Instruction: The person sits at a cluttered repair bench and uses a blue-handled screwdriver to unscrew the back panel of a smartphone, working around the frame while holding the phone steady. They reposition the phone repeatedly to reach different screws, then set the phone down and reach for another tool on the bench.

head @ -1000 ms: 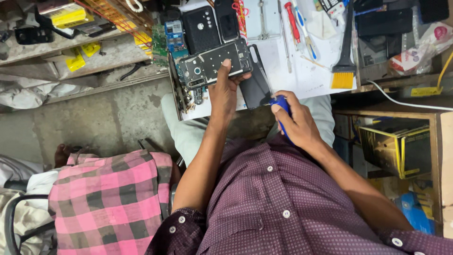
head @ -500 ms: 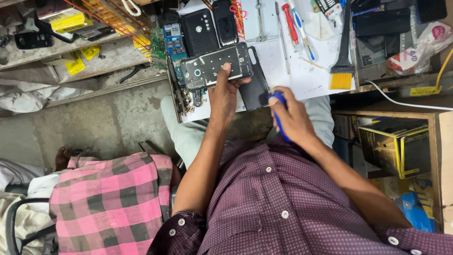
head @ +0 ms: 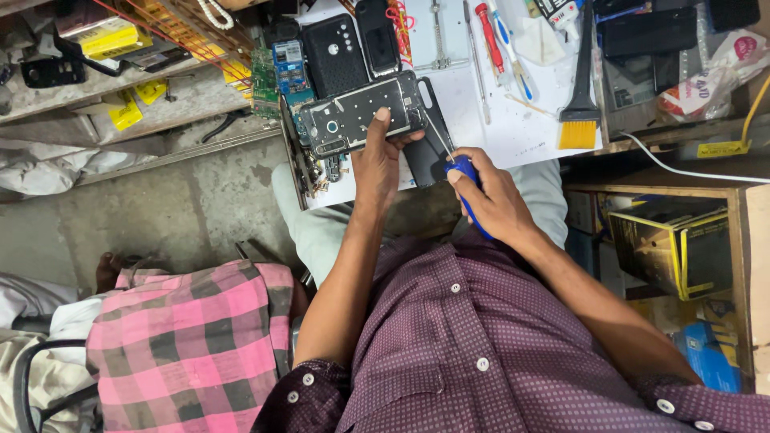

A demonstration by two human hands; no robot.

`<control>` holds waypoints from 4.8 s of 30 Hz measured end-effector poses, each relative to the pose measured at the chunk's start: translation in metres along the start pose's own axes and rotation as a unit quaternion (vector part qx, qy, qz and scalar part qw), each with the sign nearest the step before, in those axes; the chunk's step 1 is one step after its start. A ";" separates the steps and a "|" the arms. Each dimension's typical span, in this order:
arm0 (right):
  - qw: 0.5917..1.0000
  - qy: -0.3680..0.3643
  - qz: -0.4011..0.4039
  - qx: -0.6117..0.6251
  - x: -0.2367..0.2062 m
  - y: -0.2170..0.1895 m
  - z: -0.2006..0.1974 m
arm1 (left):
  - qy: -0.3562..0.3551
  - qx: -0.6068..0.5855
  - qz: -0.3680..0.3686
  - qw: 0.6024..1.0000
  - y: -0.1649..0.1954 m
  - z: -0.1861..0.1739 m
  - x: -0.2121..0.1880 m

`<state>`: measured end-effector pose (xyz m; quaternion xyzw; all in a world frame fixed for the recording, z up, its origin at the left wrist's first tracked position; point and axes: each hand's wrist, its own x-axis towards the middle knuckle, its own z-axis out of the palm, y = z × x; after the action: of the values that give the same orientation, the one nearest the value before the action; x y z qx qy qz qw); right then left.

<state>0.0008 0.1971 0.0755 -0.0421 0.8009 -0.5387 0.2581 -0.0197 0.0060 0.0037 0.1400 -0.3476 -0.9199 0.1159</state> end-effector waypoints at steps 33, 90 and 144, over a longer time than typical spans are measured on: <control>0.996 -0.028 0.007 -0.082 -0.023 0.009 -0.026 | -0.016 0.033 -0.041 0.998 -0.002 -0.001 -0.005; 0.998 -0.022 -0.003 -0.063 -0.006 -0.004 -0.035 | -0.045 0.024 -0.041 0.998 0.000 -0.009 -0.006; 0.987 0.033 -0.016 0.158 -0.004 0.026 -0.047 | -0.046 0.229 -0.138 0.963 0.044 0.004 -0.015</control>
<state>-0.0114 0.2485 0.0678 0.0046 0.7131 -0.6636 0.2263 -0.0023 -0.0186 0.0388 0.1672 -0.5310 -0.8283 -0.0635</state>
